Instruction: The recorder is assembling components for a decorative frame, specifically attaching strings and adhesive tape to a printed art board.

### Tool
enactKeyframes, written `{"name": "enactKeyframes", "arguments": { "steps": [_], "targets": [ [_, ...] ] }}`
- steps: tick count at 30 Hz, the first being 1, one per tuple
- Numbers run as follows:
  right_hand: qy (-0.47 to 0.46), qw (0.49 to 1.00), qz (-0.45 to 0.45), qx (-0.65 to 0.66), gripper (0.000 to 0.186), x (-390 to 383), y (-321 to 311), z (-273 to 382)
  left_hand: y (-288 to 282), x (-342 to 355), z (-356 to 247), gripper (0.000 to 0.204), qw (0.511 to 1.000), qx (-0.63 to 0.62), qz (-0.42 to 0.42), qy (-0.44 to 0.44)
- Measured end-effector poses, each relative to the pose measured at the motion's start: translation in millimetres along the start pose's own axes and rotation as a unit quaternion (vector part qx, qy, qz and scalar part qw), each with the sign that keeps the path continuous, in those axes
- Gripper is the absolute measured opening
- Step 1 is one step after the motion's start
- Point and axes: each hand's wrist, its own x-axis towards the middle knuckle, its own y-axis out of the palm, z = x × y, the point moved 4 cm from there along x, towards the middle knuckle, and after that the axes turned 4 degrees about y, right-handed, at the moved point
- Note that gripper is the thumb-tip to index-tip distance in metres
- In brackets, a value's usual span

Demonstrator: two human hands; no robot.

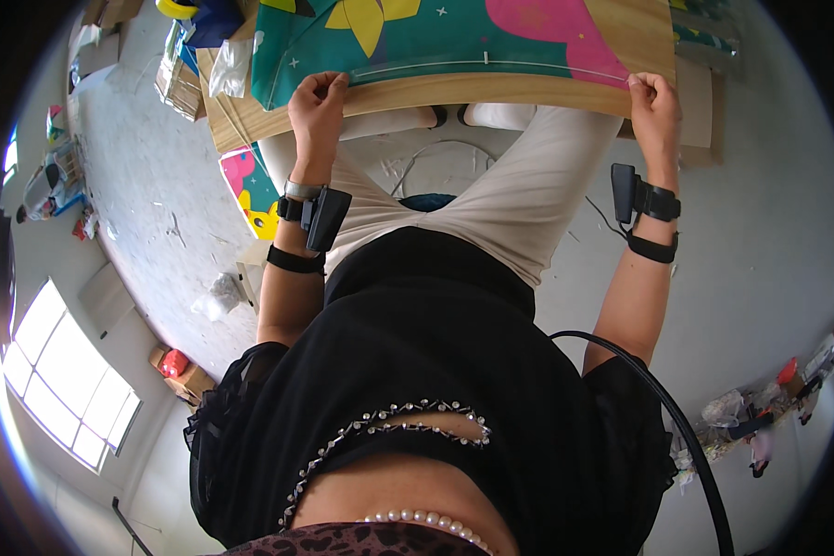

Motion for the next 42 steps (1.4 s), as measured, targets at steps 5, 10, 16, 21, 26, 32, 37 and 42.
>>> {"name": "enactKeyframes", "arguments": {
  "steps": [5, 10, 16, 21, 26, 32, 37, 42],
  "targets": [
    [-0.003, 1.0, -0.002, -0.005, 0.025, 1.8, -2.6, -4.5, 3.9, -1.3, -4.5, 0.02, 1.0, 0.007, 0.009, -0.017],
    [-0.029, 0.999, -0.022, -0.001, 0.025, 0.6, 0.0, 4.8, 1.8, -0.8, -0.6, 0.021, 0.999, 0.013, 0.011, -0.03],
    [-0.016, 0.999, -0.027, -0.021, 0.023, -1.4, -3.5, -0.1, 4.5, -1.2, -2.8, 0.021, 0.999, 0.023, 0.025, -0.024],
    [-0.004, 0.999, -0.015, -0.034, 0.023, -1.5, -3.2, 1.1, 4.1, 1.3, 0.1, 0.022, 0.999, 0.029, 0.029, -0.026],
    [-0.02, 1.0, -0.017, -0.017, 0.022, -0.6, 0.7, -0.2, 2.1, 1.9, 2.5, 0.023, 0.999, 0.05, 0.013, -0.008],
    [-0.029, 0.999, -0.02, -0.035, 0.024, 1.4, -5.2, -7.0, 7.4, -1.1, -7.6, 0.021, 0.999, 0.036, 0.005, -0.009],
    [-0.01, 1.0, -0.008, -0.026, 0.024, 1.0, -1.6, -2.2, 3.8, -3.0, -12.5, 0.02, 0.999, 0.05, 0.005, -0.012],
    [-0.004, 1.0, -0.01, -0.027, 0.024, 0.1, -2.1, -3.3, 4.0, -4.0, -14.0, 0.02, 0.998, 0.054, 0.003, -0.007]
  ]
}}
